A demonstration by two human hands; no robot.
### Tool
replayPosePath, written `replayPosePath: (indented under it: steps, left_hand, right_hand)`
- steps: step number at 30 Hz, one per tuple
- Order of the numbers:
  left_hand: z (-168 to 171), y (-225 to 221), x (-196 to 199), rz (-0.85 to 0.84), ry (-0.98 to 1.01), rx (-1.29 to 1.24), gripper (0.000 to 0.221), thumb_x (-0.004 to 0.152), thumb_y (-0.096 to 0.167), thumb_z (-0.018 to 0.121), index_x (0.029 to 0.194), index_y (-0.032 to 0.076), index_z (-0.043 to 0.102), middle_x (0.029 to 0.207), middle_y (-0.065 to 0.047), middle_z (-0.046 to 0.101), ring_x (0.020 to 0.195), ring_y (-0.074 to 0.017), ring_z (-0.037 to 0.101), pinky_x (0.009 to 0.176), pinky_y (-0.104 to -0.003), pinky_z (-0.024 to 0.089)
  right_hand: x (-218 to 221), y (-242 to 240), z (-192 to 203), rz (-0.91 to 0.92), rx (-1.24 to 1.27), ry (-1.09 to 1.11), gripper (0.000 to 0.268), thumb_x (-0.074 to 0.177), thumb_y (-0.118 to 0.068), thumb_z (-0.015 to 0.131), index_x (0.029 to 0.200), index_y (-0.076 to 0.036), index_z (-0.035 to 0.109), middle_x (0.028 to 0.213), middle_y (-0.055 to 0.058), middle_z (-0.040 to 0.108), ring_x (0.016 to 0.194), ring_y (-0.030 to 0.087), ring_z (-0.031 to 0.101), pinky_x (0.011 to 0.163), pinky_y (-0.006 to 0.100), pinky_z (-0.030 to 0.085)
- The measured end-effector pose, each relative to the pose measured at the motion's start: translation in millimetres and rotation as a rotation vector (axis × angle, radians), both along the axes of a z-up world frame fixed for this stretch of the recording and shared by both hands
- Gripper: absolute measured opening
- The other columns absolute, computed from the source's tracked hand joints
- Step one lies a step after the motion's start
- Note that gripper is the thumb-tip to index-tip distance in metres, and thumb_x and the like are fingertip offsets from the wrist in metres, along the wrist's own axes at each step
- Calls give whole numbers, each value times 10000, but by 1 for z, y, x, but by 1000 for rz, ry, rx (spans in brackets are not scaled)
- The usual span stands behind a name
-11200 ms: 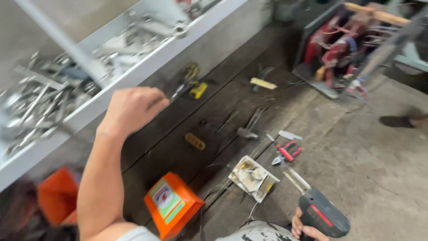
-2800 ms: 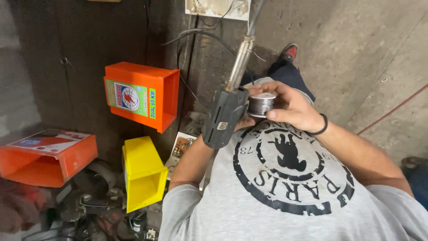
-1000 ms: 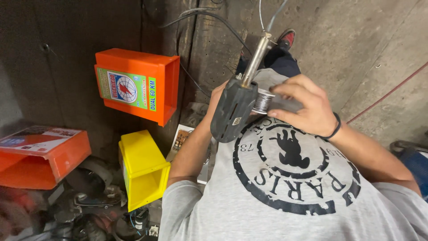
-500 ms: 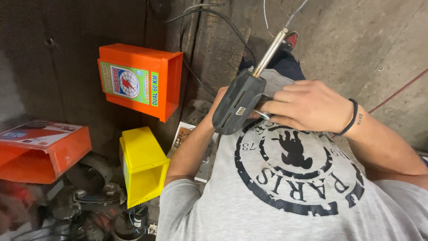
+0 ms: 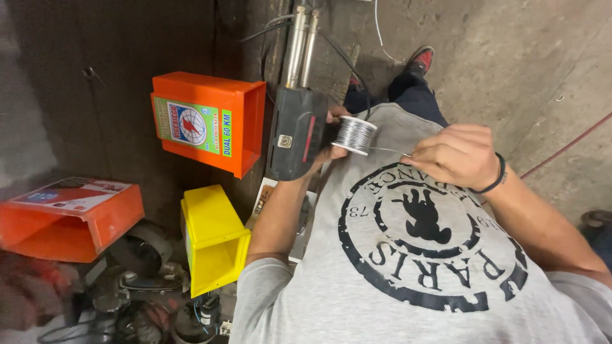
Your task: Soldering wires and components on an electronic device at a repair bench using a soldering gun and pliers.
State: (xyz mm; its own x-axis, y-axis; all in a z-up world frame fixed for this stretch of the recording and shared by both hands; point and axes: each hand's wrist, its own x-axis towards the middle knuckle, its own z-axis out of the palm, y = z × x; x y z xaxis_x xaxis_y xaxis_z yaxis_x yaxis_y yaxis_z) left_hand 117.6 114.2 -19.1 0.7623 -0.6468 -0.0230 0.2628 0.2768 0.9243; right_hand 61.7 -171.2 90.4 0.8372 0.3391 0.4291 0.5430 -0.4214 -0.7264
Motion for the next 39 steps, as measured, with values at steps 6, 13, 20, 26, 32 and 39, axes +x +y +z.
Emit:
replayPosePath:
  steps: [6,13,20,26,32,39]
  left_hand:
    - [6,-13,0,159,80,-174,578,853,160,887,1160,114,400,1252,-193,612,1027,-192,633,884,-308,541]
    - [16,-4,8,212,25,-182,629,795,131,929,1137,96,403,1261,-196,593,1124,-244,601,970,-345,492]
    - [23,-3,3,141,-84,-88,617,786,202,947,1121,96,440,1188,-183,628,1147,-297,596,1023,-442,455]
    - [8,-13,4,144,-18,-254,582,819,51,872,1178,97,415,1160,-226,597,1066,-354,582,925,-447,492]
    - [-19,14,5,290,-18,-325,672,808,236,908,1188,179,357,1272,-141,549,1172,-318,541,989,-402,489]
    - [22,36,38,443,-27,-393,696,779,295,917,1179,212,354,1207,-105,564,1076,-306,544,888,-368,473]
  right_hand:
    - [-14,-2,-17,-170,87,-158,141,900,-125,842,806,-108,738,816,68,762,550,244,608,545,330,505]
    - [-17,-6,-51,-255,351,94,200,919,-207,799,819,-48,731,793,101,757,539,228,646,527,342,531]
    - [29,0,-13,89,314,774,404,954,-348,664,1149,-1,734,884,160,775,746,219,729,639,369,572]
    - [56,35,5,331,144,1222,278,889,-251,727,706,-45,759,560,86,742,546,223,671,624,379,545]
    - [40,20,1,155,204,1123,202,941,-270,691,889,-150,845,490,32,644,532,113,542,525,320,503]
    - [-13,-50,-38,-70,369,1139,230,1017,-157,610,925,-79,806,493,11,571,487,96,473,465,248,421]
